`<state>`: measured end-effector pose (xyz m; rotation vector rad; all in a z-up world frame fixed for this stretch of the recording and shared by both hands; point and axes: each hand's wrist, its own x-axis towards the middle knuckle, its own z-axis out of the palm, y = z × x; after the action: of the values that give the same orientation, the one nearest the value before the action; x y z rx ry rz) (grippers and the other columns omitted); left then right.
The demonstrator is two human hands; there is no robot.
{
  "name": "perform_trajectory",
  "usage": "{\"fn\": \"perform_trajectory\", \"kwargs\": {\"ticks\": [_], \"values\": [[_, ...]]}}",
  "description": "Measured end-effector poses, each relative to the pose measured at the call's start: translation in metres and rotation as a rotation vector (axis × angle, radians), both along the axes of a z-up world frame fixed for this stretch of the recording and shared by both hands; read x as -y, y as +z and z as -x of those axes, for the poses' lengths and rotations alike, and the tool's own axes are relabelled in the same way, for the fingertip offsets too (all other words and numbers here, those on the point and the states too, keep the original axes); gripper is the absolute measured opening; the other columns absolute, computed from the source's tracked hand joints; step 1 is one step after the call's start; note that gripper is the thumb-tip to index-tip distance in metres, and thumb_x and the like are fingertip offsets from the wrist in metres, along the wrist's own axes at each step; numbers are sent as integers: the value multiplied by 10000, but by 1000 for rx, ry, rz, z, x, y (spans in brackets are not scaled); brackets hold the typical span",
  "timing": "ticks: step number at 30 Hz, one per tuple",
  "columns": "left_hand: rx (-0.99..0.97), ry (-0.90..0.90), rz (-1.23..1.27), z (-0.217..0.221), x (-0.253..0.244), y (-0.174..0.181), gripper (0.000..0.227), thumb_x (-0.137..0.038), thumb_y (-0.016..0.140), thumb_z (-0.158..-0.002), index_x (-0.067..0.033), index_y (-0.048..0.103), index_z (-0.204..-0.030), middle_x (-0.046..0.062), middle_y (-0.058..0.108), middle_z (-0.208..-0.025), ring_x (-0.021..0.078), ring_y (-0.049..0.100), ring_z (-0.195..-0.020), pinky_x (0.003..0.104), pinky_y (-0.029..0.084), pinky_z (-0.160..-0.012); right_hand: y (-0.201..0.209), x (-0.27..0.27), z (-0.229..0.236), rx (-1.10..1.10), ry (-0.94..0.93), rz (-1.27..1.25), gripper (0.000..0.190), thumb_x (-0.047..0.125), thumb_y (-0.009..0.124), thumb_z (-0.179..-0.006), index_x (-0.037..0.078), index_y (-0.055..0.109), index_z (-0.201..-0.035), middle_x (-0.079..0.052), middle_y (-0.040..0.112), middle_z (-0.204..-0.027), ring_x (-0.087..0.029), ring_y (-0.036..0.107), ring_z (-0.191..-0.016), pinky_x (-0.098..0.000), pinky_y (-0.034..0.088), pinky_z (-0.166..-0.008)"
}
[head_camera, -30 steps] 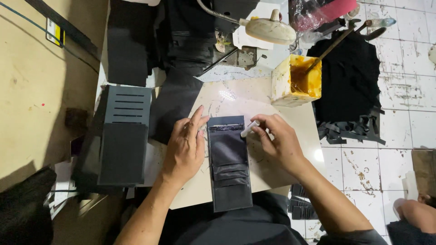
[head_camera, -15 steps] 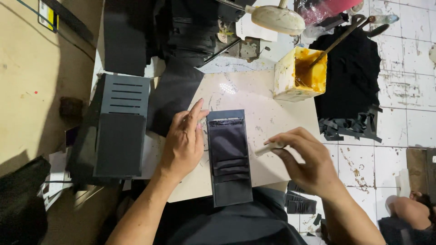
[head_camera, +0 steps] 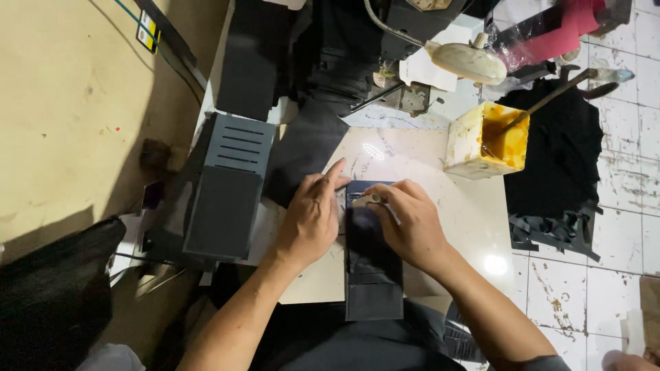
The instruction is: The person places a slotted black board on the work table, brushes yellow glue from a container onto it, and folds a black fabric piece over the glued edge, pressing it down. They repeat this gluing and folding cycle on successive components and set finished pieces aside.
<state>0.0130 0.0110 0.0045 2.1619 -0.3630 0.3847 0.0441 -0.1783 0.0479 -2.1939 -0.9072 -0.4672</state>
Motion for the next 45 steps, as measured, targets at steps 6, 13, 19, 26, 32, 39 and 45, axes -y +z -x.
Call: {"fn": "perform_trajectory", "kwargs": {"ticks": [6, 13, 19, 26, 32, 39, 45], "values": [[26, -25, 20, -2, -1, 0, 574, 40, 427, -967, 10, 408, -1540, 184, 731, -1141, 338, 614, -1102, 429, 447, -1053, -21, -2, -8, 82, 13, 95, 116, 74, 745, -907, 66, 708, -1017, -47, 746, -932, -271, 667, -815, -381, 519, -698], [10, -25, 13, -1, -3, -8, 558, 17, 417, -988, 11, 392, -1545, 188, 732, -1158, 333, 625, -1111, 424, 435, -1076, -12, 2, 21, 44, 53, 180, 235, 65, 711, -884, 91, 695, -1117, -45, 721, -908, -275, 660, -865, -389, 503, -730], [-4, -32, -28, 1, -3, -7, 601, 1, 427, -976, -9, 364, -1574, 176, 732, -1195, 316, 599, -1161, 411, 413, -1101, -2, 5, 42, 36, 93, 179, 186, 49, 690, -898, 87, 709, -1080, -42, 715, -896, -257, 646, -810, -351, 496, -690], [-64, -40, 15, 2, -3, -5, 597, 0, 409, -992, -11, 340, -1585, 205, 717, -1225, 336, 583, -1201, 425, 408, -1101, 34, 26, 40, -300, 23, -179, 206, -55, 717, -844, 2, 712, -1042, -135, 758, -958, -267, 725, -787, -319, 571, -683], [41, -24, -55, 1, -1, -3, 589, 32, 419, -962, 4, 394, -1550, 188, 726, -1169, 332, 609, -1125, 428, 439, -1051, 35, 38, 0, -234, -105, -399, 167, -135, 655, -939, -104, 604, -1096, -261, 702, -1191, -273, 731, -982, -351, 592, -855], [13, -23, -70, 1, 1, -5, 634, 53, 426, -922, 20, 377, -1554, 197, 731, -1170, 343, 619, -1124, 427, 421, -1049, 0, 33, -47, -82, -149, -194, 145, -3, 612, -1010, -98, 661, -1108, -308, 655, -1209, -465, 680, -1081, -430, 607, -867], [20, -27, -100, 3, 0, 2, 643, 46, 449, -906, 10, 383, -1545, 183, 733, -1170, 329, 627, -1121, 416, 416, -1062, -36, 34, -74, 57, -165, 21, 89, 92, 644, -1004, 11, 678, -1017, -219, 712, -1083, -391, 724, -1021, -445, 591, -875]]}}
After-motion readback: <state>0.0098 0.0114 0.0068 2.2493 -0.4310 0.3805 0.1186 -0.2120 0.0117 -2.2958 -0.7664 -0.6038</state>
